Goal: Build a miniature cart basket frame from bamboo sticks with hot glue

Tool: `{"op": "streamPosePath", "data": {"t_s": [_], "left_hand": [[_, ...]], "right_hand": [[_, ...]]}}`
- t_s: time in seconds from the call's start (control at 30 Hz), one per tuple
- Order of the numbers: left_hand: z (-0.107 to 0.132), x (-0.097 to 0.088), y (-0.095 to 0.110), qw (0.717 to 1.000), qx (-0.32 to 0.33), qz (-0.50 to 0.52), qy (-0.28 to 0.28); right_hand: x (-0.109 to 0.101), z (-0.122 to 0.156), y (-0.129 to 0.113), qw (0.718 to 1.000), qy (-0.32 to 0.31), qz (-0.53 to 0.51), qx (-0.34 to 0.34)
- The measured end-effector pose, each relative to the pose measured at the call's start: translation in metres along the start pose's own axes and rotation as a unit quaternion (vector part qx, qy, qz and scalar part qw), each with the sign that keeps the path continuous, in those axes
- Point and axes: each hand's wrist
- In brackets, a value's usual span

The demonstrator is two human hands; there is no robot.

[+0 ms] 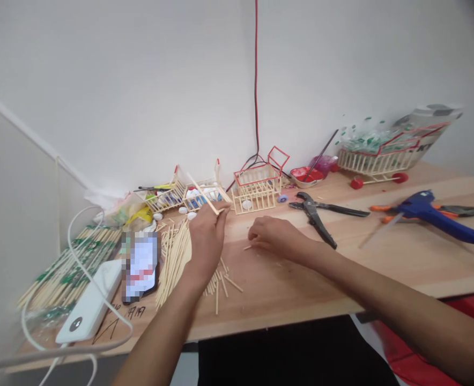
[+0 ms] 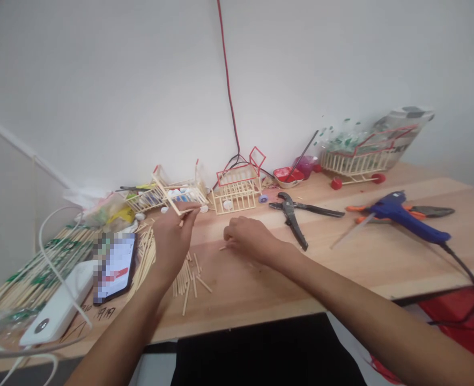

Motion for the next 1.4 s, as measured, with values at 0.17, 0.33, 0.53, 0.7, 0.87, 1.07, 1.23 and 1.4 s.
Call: {"op": "streamPosePath", "data": {"t_s": [0.17, 0.33, 0.53, 0.7, 0.87, 1.07, 1.23, 1.4], "left_hand": [[0.008, -0.005, -0.003, 0.980, -0.102, 0.171, -0.014], [0.016, 0.004, -0.008, 0.933, -0.160, 0.323, -0.006], [0.016, 0.007, -0.007, 0.915, -0.168, 0.366, 0.003], [0.018, 0.008, -0.007, 0.913, -0.173, 0.370, 0.004], [0.018, 0.008, -0.006, 0.912, -0.178, 0.371, 0.009], [0.018, 0.010, -0.006, 0.892, -0.198, 0.407, 0.018], [0.018, 0.011, -0.007, 0.850, -0.237, 0.470, 0.015], [0.017, 0.009, -0.007, 0.828, -0.246, 0.503, 0.005]], "right_hand": [[0.004, -0.002, -0.004, 0.998, -0.042, 0.038, -0.004], [0.014, 0.003, 0.004, 1.000, -0.009, -0.013, 0.005], [0.014, 0.007, 0.022, 0.987, 0.045, -0.140, 0.066], [0.011, 0.009, 0.022, 0.987, 0.056, -0.142, 0.045], [0.015, 0.010, 0.008, 0.995, 0.030, -0.092, 0.010], [0.017, 0.009, 0.003, 0.997, 0.016, -0.075, 0.013], [0.015, 0.009, 0.013, 0.986, 0.044, -0.150, 0.057], [0.004, 0.006, 0.036, 0.946, 0.180, -0.249, 0.106]]}}
Point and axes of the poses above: each hand's wrist, its own z-axis away from the middle knuckle, its own x-axis out of the palm, y = z × x, and after that the axes turned 5 degrees about -z, right-handed
